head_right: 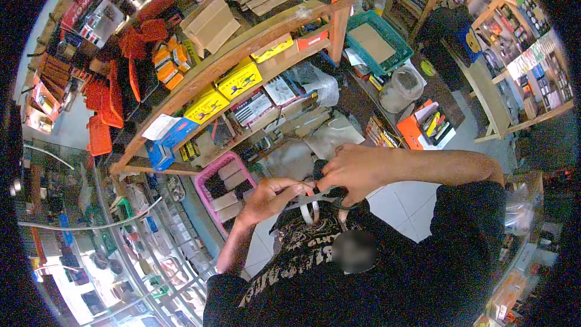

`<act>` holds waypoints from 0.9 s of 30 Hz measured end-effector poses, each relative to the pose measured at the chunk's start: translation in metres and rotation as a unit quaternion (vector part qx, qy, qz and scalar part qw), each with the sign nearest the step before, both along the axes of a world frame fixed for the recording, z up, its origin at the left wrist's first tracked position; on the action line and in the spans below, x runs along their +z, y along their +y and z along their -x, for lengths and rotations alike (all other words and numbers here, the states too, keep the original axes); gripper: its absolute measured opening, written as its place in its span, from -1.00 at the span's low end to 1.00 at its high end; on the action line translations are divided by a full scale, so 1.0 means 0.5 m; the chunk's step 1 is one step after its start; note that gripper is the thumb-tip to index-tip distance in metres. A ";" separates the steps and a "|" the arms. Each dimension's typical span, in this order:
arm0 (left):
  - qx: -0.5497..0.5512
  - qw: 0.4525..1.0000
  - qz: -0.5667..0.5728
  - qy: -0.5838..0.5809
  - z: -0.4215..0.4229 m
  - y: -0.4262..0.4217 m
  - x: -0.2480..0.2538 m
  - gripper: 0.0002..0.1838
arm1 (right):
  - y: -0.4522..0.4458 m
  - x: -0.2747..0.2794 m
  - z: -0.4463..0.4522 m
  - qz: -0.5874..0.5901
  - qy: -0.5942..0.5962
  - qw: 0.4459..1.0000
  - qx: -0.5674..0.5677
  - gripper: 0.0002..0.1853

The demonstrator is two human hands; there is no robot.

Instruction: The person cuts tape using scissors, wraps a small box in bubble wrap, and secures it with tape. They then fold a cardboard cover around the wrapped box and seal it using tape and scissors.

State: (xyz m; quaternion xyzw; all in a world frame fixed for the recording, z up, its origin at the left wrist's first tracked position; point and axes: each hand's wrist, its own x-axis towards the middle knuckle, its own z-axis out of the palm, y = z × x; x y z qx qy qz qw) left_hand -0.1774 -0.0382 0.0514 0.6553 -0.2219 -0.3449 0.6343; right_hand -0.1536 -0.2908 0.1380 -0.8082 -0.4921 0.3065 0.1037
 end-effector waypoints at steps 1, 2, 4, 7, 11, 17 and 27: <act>0.001 1.000 -0.001 0.000 -0.001 0.003 0.000 -0.68 | -0.002 -0.011 -0.003 -0.001 0.000 1.000 0.001 -0.54; 0.000 1.000 -0.003 0.003 -0.001 0.006 -0.002 -0.68 | -0.007 -0.026 -0.006 -0.023 -0.005 1.000 0.011 -0.53; -0.001 1.000 -0.006 0.006 -0.002 0.009 -0.004 -0.68 | -0.003 -0.026 -0.011 -0.045 -0.009 0.999 0.020 -0.52; 0.018 1.000 -0.004 0.001 0.000 0.011 -0.006 -0.68 | 0.017 0.001 -0.016 0.016 0.025 1.000 0.007 -0.54; 0.015 1.000 -0.020 0.006 -0.005 0.019 0.004 -0.69 | 0.024 -0.011 -0.029 0.008 0.042 0.999 0.010 -0.52; 0.018 1.000 -0.013 -0.008 -0.011 0.029 -0.009 -0.69 | 0.030 -0.018 -0.046 -0.014 0.093 0.996 0.008 -0.41; 0.042 0.998 -0.032 -0.029 -0.019 0.052 0.020 -0.70 | 0.063 -0.005 -0.041 -0.040 0.007 0.999 -0.001 -0.19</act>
